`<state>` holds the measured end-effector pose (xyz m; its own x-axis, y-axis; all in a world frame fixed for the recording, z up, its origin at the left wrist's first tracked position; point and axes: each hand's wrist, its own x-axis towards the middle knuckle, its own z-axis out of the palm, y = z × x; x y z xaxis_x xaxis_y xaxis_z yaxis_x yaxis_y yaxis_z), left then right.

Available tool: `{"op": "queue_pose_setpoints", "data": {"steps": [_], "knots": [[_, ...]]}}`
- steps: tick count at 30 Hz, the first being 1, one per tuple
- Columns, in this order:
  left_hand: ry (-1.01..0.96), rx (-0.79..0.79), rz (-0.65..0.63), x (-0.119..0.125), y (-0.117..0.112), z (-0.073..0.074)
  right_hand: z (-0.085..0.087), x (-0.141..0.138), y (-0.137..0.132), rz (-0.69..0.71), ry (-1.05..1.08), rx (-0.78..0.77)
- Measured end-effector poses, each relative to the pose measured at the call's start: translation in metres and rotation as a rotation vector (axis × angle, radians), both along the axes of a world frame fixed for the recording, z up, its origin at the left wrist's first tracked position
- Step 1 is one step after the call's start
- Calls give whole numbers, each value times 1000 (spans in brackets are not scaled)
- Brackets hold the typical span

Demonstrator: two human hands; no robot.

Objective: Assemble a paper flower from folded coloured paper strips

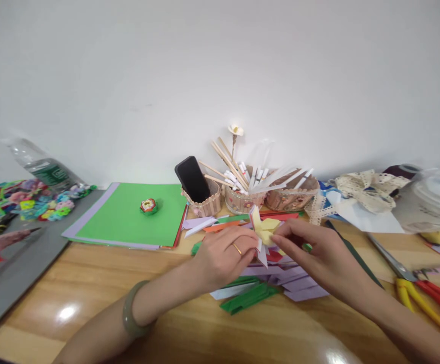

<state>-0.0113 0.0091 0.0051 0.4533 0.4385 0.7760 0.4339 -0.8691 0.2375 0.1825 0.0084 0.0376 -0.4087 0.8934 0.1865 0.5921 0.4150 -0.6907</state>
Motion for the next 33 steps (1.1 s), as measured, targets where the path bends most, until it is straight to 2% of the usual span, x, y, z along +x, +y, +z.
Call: {"op": "queue_pose_setpoints", "data": {"steps": [13,20,25,28,30,33], "knots": [[80,66,126,0,2,-1,-2,6,10,-4,-5,-57],[142,57,103,-2,2,5,-7,8,12,-12,-37,-38],[119,-25,104,-3,1,3,-8,8,11,-33,-28,-72],[52,-176,64,-6,5,0,-4,8,9,-44,19,-125],[-64,-374,-4,-9,11,-1,0,9,9,-86,89,-149],[-328,-724,-183,-13,23,-3,6,13,11,-239,231,-132]]}}
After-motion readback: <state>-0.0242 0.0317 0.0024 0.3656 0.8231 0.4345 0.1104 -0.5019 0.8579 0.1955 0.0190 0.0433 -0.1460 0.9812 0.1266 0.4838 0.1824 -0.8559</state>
